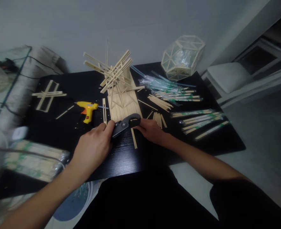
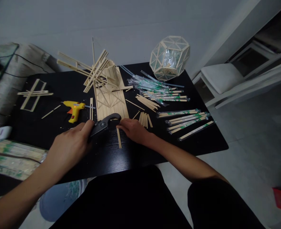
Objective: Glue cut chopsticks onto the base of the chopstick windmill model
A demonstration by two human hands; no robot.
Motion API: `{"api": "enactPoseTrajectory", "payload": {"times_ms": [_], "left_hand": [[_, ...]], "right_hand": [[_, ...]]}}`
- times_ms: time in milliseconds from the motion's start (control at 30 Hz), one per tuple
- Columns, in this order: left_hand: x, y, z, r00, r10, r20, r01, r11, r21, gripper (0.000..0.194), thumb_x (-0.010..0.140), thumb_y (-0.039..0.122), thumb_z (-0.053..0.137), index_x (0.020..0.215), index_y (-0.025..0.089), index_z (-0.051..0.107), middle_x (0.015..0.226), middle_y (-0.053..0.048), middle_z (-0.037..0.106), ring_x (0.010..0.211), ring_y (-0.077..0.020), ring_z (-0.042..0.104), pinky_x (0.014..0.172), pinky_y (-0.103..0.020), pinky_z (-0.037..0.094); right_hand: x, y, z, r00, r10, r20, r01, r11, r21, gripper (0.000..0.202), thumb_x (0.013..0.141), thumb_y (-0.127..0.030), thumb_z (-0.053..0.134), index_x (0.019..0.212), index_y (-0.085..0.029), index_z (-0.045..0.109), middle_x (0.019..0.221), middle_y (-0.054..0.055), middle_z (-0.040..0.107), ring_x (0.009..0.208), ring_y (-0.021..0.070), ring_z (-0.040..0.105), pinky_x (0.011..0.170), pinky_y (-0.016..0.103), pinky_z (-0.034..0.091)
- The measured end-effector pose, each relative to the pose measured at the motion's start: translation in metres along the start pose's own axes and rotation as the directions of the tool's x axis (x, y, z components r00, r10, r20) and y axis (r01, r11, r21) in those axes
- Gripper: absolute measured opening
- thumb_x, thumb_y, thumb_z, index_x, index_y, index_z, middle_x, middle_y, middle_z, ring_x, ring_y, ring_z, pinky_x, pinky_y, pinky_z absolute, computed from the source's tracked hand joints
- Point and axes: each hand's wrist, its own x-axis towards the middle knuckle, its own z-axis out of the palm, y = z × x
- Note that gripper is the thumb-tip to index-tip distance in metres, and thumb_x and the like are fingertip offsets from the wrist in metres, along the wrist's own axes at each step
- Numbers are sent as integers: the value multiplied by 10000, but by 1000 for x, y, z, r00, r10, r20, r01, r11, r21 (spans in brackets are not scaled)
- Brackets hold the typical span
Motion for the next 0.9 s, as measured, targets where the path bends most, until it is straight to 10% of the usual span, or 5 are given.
{"api": "enactPoseTrajectory", "payload": {"times_ms": [333, 733, 900], "left_hand": [[-4, -31, 24, 971, -86, -223, 3, 938, -348, 352, 969, 280, 500, 1296, 208, 609, 1174, -138, 690, 1027, -319, 695, 876, -438, 569], [1, -18, 37, 997, -71, -8, 49, 769, -637, 456, 1012, 635, 462, 939, 224, 645, 757, -28, 691, 692, -231, 684, 656, -327, 476], [4, -11, 38, 999, -52, -10, 31, 725, -688, 483, 1023, 633, 439, 886, 213, 632, 712, -30, 679, 649, -219, 666, 629, -323, 463]], "right_hand": [[-2, -18, -49, 980, 159, 123, -159, 987, -10, 116, 963, -181, 749, 1068, -210, 791, 1019, 51, 796, 918, 201, 748, 844, 340, 564], [-15, -26, -35, 949, 297, 108, -269, 939, -216, 28, 953, -154, 736, 935, -174, 744, 948, 85, 746, 863, 228, 710, 798, 368, 552], [-8, -55, -29, 947, 319, 29, -318, 925, 208, 169, 1063, -297, 593, 1071, -215, 740, 992, 52, 798, 905, 203, 761, 826, 347, 597]]}}
